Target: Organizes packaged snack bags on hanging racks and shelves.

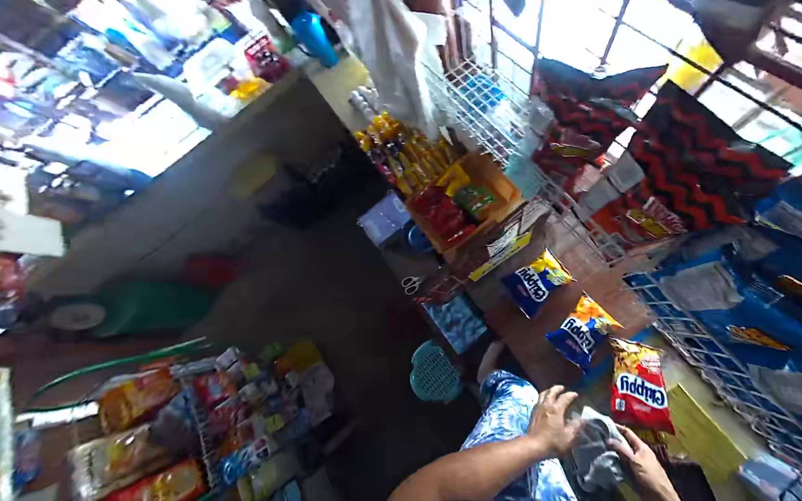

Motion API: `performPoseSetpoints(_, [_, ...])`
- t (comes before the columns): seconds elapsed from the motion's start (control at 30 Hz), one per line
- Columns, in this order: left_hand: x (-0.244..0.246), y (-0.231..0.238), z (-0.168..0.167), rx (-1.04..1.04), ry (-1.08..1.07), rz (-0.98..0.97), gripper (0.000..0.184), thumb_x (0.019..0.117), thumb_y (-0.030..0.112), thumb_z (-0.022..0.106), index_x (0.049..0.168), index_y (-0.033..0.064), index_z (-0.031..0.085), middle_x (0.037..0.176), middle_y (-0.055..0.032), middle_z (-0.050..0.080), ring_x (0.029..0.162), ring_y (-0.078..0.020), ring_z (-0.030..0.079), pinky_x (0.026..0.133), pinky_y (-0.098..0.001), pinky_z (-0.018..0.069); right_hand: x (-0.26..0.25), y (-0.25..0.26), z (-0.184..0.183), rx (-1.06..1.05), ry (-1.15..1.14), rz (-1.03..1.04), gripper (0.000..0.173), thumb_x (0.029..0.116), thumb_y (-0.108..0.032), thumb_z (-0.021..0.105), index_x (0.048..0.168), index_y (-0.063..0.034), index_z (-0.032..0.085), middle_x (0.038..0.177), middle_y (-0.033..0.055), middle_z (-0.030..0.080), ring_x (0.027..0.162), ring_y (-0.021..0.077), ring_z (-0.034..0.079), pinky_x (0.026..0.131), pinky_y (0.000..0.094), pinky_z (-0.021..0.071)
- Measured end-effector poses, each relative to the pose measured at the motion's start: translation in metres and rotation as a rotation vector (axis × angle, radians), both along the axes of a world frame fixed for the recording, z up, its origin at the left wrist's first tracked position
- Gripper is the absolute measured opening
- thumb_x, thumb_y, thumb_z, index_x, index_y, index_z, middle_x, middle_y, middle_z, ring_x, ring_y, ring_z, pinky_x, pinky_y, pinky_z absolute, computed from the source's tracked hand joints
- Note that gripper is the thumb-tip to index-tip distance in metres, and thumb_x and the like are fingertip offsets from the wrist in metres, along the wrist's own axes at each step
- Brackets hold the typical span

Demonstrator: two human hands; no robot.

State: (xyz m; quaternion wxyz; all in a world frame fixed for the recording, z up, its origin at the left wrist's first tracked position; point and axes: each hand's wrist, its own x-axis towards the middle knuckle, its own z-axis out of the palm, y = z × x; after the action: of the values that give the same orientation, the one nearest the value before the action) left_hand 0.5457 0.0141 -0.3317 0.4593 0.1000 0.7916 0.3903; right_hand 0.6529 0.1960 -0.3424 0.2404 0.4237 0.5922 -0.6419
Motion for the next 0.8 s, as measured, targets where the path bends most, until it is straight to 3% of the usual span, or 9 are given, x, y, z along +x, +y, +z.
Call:
performPoseSetpoints(0.1, [-0.016, -0.025, 0.021, 0.067, -0.109, 0.286, 0.049, 0.1072, 0.028, 0.049, 0.147, -0.0007, 0.051, 0.153, -0.0266, 0.045, 0.143, -0.0384, 0.043, 0.12, -0.0503, 0.0327, -0.058, -0.03, 0.038, 0.159, 0.192, -0.037, 0.037, 0.1043, -0.009, 0.048, 0.136, 0.0098, 0.053, 0.119, 0.021, 0.065, 0.102, 0.0138, 0.065, 0.093, 0.0334, 0.0535])
performPoseSetpoints(0.17, [-0.03, -0.028, 0.05, 0.275, -0.4, 0.549, 0.054, 0.1113, 0.028, 0.038, 0.155, -0.0026, 0.035, 0.153, -0.0239, 0.045, 0.14, -0.0322, 0.046, 0.116, -0.0483, 0.0372, -0.084, -0.053, 0.067, 0.185, 0.378, 0.049, 0.041, 0.1049, -0.01, 0.045, 0.137, 0.0133, 0.053, 0.132, 0.0264, 0.062, 0.12, 0.0196, 0.063, 0.107, 0.0359, 0.0479])
performPoseSetpoints(0.23, [-0.043, -0.023, 0.081, 0.368, -0.63, 0.834, 0.044, 0.111, 0.038, 0.037, 0.139, 0.0059, 0.048, 0.114, -0.01, 0.067, 0.102, -0.0192, 0.065, 0.089, -0.0415, 0.0545, -0.101, -0.072, 0.092, 0.107, 0.548, 0.221, 0.044, 0.1025, -0.013, 0.046, 0.137, 0.0138, 0.054, 0.138, 0.0253, 0.06, 0.128, 0.0177, 0.059, 0.112, 0.0324, 0.0441])
performPoseSetpoints(0.3, [-0.057, -0.027, 0.097, 0.471, -0.685, 0.972, 0.034, 0.1108, 0.033, 0.041, 0.13, 0.0064, 0.051, 0.092, -0.0046, 0.068, 0.08, -0.0134, 0.067, 0.075, -0.0342, 0.0577, -0.115, -0.084, 0.106, 0.083, 0.666, 0.296, 0.046, 0.0995, -0.017, 0.051, 0.134, 0.0127, 0.058, 0.138, 0.0233, 0.061, 0.129, 0.0161, 0.059, 0.112, 0.0301, 0.0446])
performPoseSetpoints(0.43, [-0.089, -0.049, 0.125, 0.521, -0.618, 0.999, 0.043, 0.1118, 0.038, 0.033, 0.13, 0.004, 0.051, 0.096, -0.0064, 0.067, 0.085, -0.0138, 0.066, 0.079, -0.0349, 0.0573, -0.158, -0.082, 0.143, 0.26, 0.667, 0.152, 0.037, 0.0994, -0.016, 0.052, 0.123, 0.0114, 0.063, 0.119, 0.0196, 0.069, 0.107, 0.015, 0.068, 0.095, 0.0305, 0.055])
performPoseSetpoints(0.57, [-0.129, -0.082, 0.15, 0.547, -0.642, 0.849, 0.049, 0.1123, 0.042, 0.023, 0.125, 0.0074, 0.055, 0.095, -0.0027, 0.069, 0.086, -0.0109, 0.067, 0.08, -0.0324, 0.0571, -0.217, -0.084, 0.169, 0.192, 0.575, 0.331, 0.06, 0.0964, -0.033, 0.058, 0.139, 0.0093, 0.054, 0.137, 0.0263, 0.06, 0.127, 0.0308, 0.059, 0.107, 0.0442, 0.0472])
performPoseSetpoints(0.7, [-0.18, -0.104, 0.178, 0.584, -0.536, 0.77, 0.049, 0.1127, 0.036, 0.022, 0.135, 0.0059, 0.053, 0.108, -0.0027, 0.07, 0.096, -0.0066, 0.066, 0.086, -0.0296, 0.0556, -0.273, -0.128, 0.204, 0.23, 0.791, 0.237, 0.027, 0.0901, -0.007, 0.062, 0.112, 0.0059, 0.069, 0.104, 0.0062, 0.074, 0.096, 0.0016, 0.068, 0.09, 0.0224, 0.0562])
performPoseSetpoints(0.77, [-0.212, -0.119, 0.19, 0.625, -0.37, 0.733, 0.044, 0.1124, 0.027, 0.026, 0.136, 0.002, 0.053, 0.11, -0.0015, 0.068, 0.096, -0.0029, 0.065, 0.088, -0.0259, 0.0545, -0.305, -0.148, 0.221, 0.398, 0.913, 0.203, 0.024, 0.0905, -0.002, 0.059, 0.109, 0.006, 0.071, 0.101, 0.0075, 0.074, 0.092, 0.0008, 0.068, 0.087, 0.02, 0.0551])
performPoseSetpoints(0.8, [-0.229, -0.127, 0.194, 0.637, -0.251, 0.729, 0.037, 0.1114, 0.022, 0.031, 0.125, 0.002, 0.059, 0.096, 0.003, 0.068, 0.085, 0.0003, 0.064, 0.08, -0.0223, 0.0546, -0.323, -0.156, 0.229, 0.473, 0.966, 0.198, 0.024, 0.0898, -0.001, 0.059, 0.108, 0.0064, 0.072, 0.1, 0.0095, 0.075, 0.091, 0.0023, 0.069, 0.085, 0.0201, 0.0555])
